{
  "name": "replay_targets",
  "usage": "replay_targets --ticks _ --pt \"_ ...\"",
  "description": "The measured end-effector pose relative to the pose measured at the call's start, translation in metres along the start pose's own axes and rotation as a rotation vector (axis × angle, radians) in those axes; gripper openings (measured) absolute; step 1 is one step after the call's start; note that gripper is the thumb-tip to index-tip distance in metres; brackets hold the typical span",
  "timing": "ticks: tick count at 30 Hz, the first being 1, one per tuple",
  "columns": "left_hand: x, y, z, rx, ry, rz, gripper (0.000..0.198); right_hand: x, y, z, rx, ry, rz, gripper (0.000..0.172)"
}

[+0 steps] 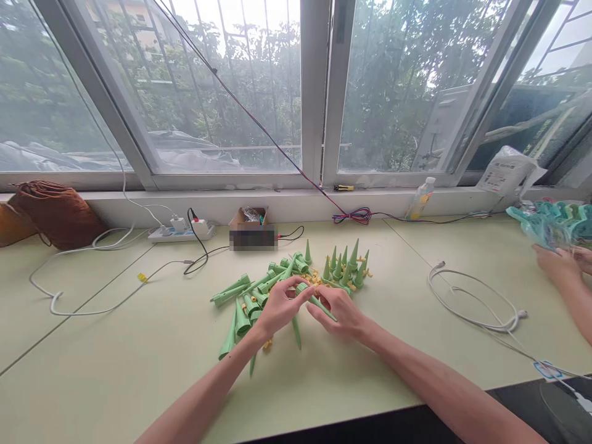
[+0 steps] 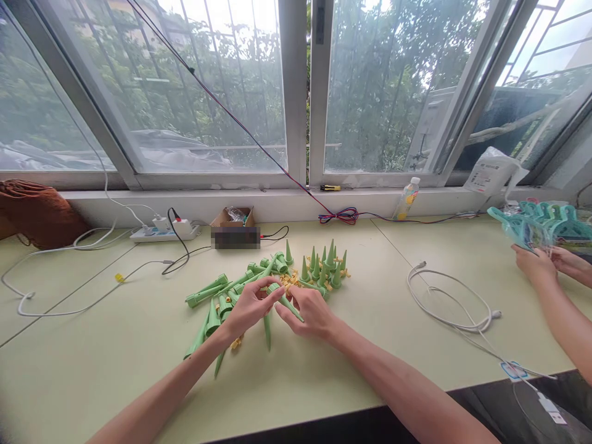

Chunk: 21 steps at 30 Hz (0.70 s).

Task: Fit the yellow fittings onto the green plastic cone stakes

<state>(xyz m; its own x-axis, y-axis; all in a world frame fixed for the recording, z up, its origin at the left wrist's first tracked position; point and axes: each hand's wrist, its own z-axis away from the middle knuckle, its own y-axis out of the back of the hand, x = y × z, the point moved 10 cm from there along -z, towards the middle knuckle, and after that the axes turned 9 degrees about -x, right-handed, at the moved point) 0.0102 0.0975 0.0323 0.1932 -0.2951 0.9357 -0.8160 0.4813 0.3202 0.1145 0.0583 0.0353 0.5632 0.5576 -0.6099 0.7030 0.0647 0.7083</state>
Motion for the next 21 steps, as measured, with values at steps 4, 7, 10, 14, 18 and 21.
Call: replay_targets --ticks 4,7,10,14,18,21 --pt "-0.002 0.002 0.000 0.002 0.012 -0.010 0.032 0.000 -0.001 0.000 -0.010 0.007 -0.009 0.028" --pt "-0.003 0.004 0.000 0.008 0.023 -0.020 0.034 -0.001 -0.002 0.000 -0.027 0.013 -0.002 0.029" --pt "-0.004 0.006 -0.001 0.018 0.034 -0.013 0.037 -0.002 -0.003 0.001 -0.050 0.019 0.003 0.030" --pt "-0.006 0.009 -0.001 0.037 0.038 -0.002 0.039 0.000 -0.007 0.001 -0.076 0.018 0.004 0.035" --pt "-0.007 0.012 -0.001 0.052 0.035 -0.008 0.041 0.003 -0.012 0.000 -0.093 0.020 -0.012 0.037" --pt "-0.006 0.013 -0.002 0.052 0.031 -0.019 0.042 0.004 -0.015 0.000 -0.108 0.029 -0.038 0.037"
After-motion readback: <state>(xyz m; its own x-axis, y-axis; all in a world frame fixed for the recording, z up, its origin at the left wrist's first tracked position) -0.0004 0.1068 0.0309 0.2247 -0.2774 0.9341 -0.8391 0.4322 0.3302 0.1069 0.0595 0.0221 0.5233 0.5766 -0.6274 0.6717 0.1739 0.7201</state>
